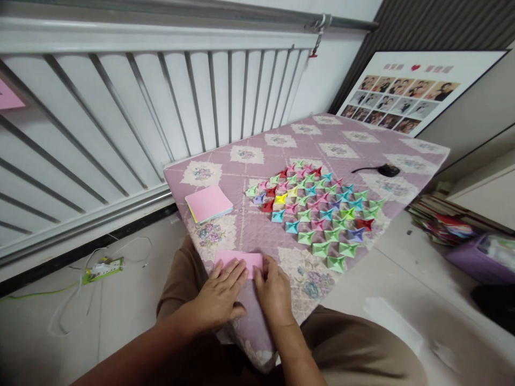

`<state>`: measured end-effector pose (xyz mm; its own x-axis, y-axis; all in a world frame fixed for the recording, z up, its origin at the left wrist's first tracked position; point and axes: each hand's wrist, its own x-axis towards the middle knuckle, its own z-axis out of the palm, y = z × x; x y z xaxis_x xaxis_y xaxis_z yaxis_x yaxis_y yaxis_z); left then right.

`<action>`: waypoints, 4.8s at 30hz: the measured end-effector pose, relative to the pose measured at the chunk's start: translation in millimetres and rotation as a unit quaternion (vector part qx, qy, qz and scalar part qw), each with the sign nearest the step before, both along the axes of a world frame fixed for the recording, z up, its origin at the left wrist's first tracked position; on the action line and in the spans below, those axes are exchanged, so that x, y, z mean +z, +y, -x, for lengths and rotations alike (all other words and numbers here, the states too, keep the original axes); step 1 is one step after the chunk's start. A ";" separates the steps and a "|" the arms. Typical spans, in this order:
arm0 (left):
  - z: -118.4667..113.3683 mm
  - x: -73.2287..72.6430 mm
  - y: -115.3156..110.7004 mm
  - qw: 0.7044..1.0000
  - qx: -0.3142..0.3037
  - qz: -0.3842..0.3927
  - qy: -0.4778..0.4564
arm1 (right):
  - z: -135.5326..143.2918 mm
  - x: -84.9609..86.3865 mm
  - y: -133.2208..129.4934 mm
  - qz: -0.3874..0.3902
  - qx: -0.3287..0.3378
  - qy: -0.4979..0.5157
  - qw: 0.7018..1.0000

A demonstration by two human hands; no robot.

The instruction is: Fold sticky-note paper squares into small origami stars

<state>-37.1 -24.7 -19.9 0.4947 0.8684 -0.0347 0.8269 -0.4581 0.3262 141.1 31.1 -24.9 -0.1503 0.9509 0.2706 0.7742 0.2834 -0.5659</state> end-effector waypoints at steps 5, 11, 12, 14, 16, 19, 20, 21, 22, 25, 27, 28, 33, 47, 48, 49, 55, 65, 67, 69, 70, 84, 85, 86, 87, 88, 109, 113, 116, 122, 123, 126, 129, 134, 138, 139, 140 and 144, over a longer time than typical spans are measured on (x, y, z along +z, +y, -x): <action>1.0 5.3 3.9 0.999 -0.012 0.012 0.028 | 1.1 -0.7 1.3 -0.005 -0.009 -0.021 1.000; 1.3 12.3 7.3 0.997 -0.019 0.038 0.067 | 1.7 -1.0 2.3 -0.008 -0.014 -0.031 0.999; 1.3 12.9 7.7 0.996 -0.019 0.043 0.070 | 1.8 -1.0 2.5 -0.010 -0.014 -0.033 0.999; 1.5 13.4 8.4 0.996 -0.018 0.051 0.069 | 1.9 -1.1 3.2 -0.015 -0.013 -0.036 0.999; 1.8 13.1 8.7 0.996 -0.017 0.060 0.063 | 2.0 -1.5 3.9 -0.016 -0.012 -0.040 0.999; 2.1 11.6 9.0 0.996 -0.012 0.070 0.050 | 2.1 -2.4 4.7 -0.016 -0.013 -0.043 0.999; 2.1 11.0 9.0 0.996 -0.011 0.072 0.048 | 2.1 -2.7 4.8 -0.016 -0.013 -0.043 0.999; 2.1 10.4 9.0 0.996 -0.011 0.075 0.046 | 2.1 -3.0 4.8 -0.016 -0.013 -0.044 0.999; 2.1 9.9 9.0 0.996 -0.011 0.076 0.047 | 2.1 -3.2 4.8 -0.016 -0.012 -0.044 0.999; 2.3 9.3 9.1 0.996 -0.010 0.076 0.049 | 2.3 -3.3 4.8 -0.012 -0.010 -0.043 0.999; 2.5 9.4 9.2 0.996 -0.008 0.077 0.047 | 2.5 -3.1 4.9 -0.010 -0.012 -0.040 0.999; 2.6 9.6 9.4 0.996 -0.008 0.078 0.047 | 2.6 -3.0 5.0 -0.009 -0.013 -0.040 0.999; 2.3 10.4 9.7 0.995 -0.007 0.080 0.052 | 3.0 -3.4 5.6 -0.008 -0.017 -0.049 0.999; 0.3 11.9 9.2 0.996 0.003 0.076 0.056 | 4.0 -3.7 5.7 -0.002 -0.023 -0.045 0.999; 0.1 12.3 9.2 0.995 0.002 0.078 0.059 | 4.1 -3.8 5.8 -0.003 -0.024 -0.047 0.999; -0.1 12.5 9.1 0.995 0.001 0.079 0.061 | 4.1 -3.7 5.9 -0.005 -0.025 -0.048 0.999; -1.0 12.4 9.1 0.995 0.009 0.082 0.060 | 4.2 -0.4 5.3 -0.006 -0.022 -0.053 0.998; -1.2 9.4 8.6 0.995 0.012 0.077 0.055 | 4.6 5.2 1.7 0.007 -0.046 -0.027 0.999; -1.1 9.6 8.7 0.995 0.009 0.078 0.058 | 4.1 5.0 1.5 0.005 -0.055 -0.036 0.998; -1.0 10.1 8.8 0.996 0.007 0.076 0.055 | 3.9 4.5 1.5 0.001 -0.060 -0.050 0.997; -1.0 10.3 8.8 0.996 0.008 0.075 0.052 | 4.0 4.2 1.5 -0.003 -0.060 -0.055 0.997; -2.1 12.1 8.6 0.995 0.012 0.086 0.046 | 4.4 1.8 2.0 -0.018 -0.058 -0.073 0.995; -2.2 12.6 8.6 0.995 0.011 0.085 0.048 | 4.6 1.2 2.0 -0.017 -0.059 -0.075 0.995; -2.2 13.0 8.6 0.995 0.010 0.085 0.049 | 4.7 0.5 2.2 -0.017 -0.059 -0.077 0.995; -2.2 13.3 8.5 0.995 0.010 0.085 0.049 | 4.6 -0.1 2.5 -0.018 -0.060 -0.079 0.995; -2.2 13.4 8.5 0.995 0.010 0.085 0.049 | 4.2 -0.4 2.8 -0.021 -0.059 -0.078 0.995; -3.3 16.7 8.6 0.995 0.010 0.100 0.030 | 6.4 4.7 -17.8 -0.105 0.136 -0.067 0.983; 2.4 18.1 7.9 0.996 0.000 0.091 0.024 | 5.2 2.9 -22.7 -0.120 0.130 -0.098 0.979; 8.6 20.1 5.7 0.996 0.003 0.087 0.025 | 3.7 0.2 -27.1 -0.142 0.118 -0.124 0.975; 28.7 21.6 -4.3 0.992 0.044 0.084 0.080 | 5.6 2.7 -37.1 -0.083 0.109 -0.166 0.977; 32.4 20.2 -6.3 0.991 0.056 0.081 0.088 | 7.2 4.9 -39.3 -0.057 0.113 -0.175 0.976; 41.0 12.7 -11.6 0.991 0.073 0.063 0.092 | 13.2 11.8 -47.0 0.035 0.133 -0.203 0.970; 45.4 3.1 -14.9 0.993 0.074 0.028 0.088 | 16.2 15.5 -54.3 0.104 0.151 -0.213 0.960; 51.5 -12.4 -16.2 0.995 0.054 -0.047 0.065 | 4.1 19.1 -59.3 0.130 0.139 -0.207 0.960; 57.6 -24.3 -16.4 0.993 0.046 -0.095 0.043 | -13.4 27.0 -60.7 0.140 0.109 -0.218 0.960; 58.5 -26.5 -16.4 0.993 0.045 -0.101 0.039 | -17.5 29.0 -61.2 0.144 0.102 -0.222 0.959; 59.1 -28.1 -16.5 0.993 0.045 -0.104 0.036 | -21.4 30.7 -61.5 0.146 0.094 -0.227 0.958; 59.3 -29.9 -16.2 0.993 0.047 -0.101 0.028 | -38.4 34.0 -58.9 0.140 0.044 -0.231 0.962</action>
